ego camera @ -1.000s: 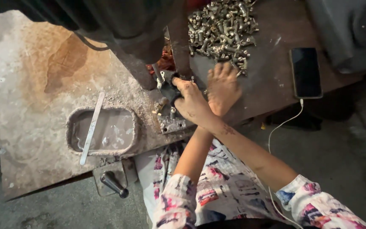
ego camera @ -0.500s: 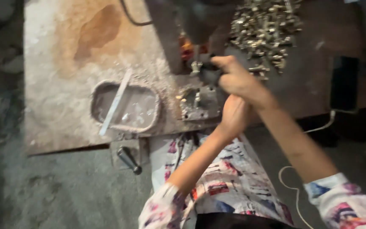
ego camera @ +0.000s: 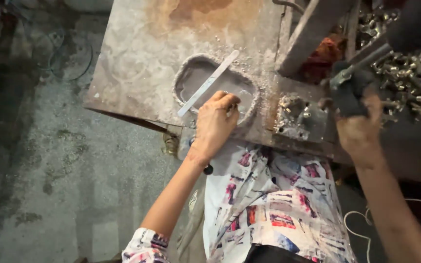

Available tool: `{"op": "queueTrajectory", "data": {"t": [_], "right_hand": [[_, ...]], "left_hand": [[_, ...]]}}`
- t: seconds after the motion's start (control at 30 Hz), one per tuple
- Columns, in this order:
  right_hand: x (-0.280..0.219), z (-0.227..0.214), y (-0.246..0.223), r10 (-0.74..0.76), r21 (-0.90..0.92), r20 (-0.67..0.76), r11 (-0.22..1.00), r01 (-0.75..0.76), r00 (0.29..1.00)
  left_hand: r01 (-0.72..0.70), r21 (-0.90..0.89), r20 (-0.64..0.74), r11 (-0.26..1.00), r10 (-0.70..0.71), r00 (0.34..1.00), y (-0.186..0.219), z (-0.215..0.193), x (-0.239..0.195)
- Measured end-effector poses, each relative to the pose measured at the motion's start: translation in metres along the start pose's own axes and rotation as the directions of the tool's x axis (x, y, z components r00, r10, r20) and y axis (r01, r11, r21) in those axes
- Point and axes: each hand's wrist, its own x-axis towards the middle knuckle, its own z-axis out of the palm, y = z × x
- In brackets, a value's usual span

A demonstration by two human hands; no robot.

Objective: Machining small metal fittings using a bench-top drill press or similar machine.

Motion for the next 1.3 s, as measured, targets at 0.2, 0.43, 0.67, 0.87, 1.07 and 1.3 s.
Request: {"op": "queueTrajectory", "data": {"t": [0.2,0.43,0.67,0.87,1.07,1.3], "right_hand": [[0.0,0.04,-0.043,0.024,0.007,-0.018,1.0,-0.024,1.0],[0.001,0.021,-0.021,0.012,-0.049,-0.049,0.999,-0.014,0.999],[-0.003,0.022,-0.02,-0.036,-0.096,0.022,0.995,0.038,0.999],[-0.002,0.03,-0.032,0.001,-0.129,-0.027,0.992,-0.004,1.0],[-0.009,0.005,-0.006,-0.11,-0.169,0.113,0.977,0.128,0.988],[0.0,0.028,-0.018,0.014,-0.104,-0.046,0.994,-0.019,0.999]], "left_hand": [[-0.025,0.164,0.16,0.986,-0.001,0.987,-0.018,0.028,0.003],[0.253,-0.25,0.21,0.935,-0.203,0.957,-0.031,0.011,0.011],[0.672,-0.715,0.599,0.195,-0.325,0.732,0.015,0.005,-0.015],[0.493,-0.815,0.385,0.303,-0.353,0.853,0.042,0.1,-0.06],[0.046,-0.432,-0.066,0.901,-0.082,0.994,0.062,0.107,-0.056],[-0.075,-0.04,0.066,0.996,0.078,0.995,0.039,0.132,-0.05]]}}
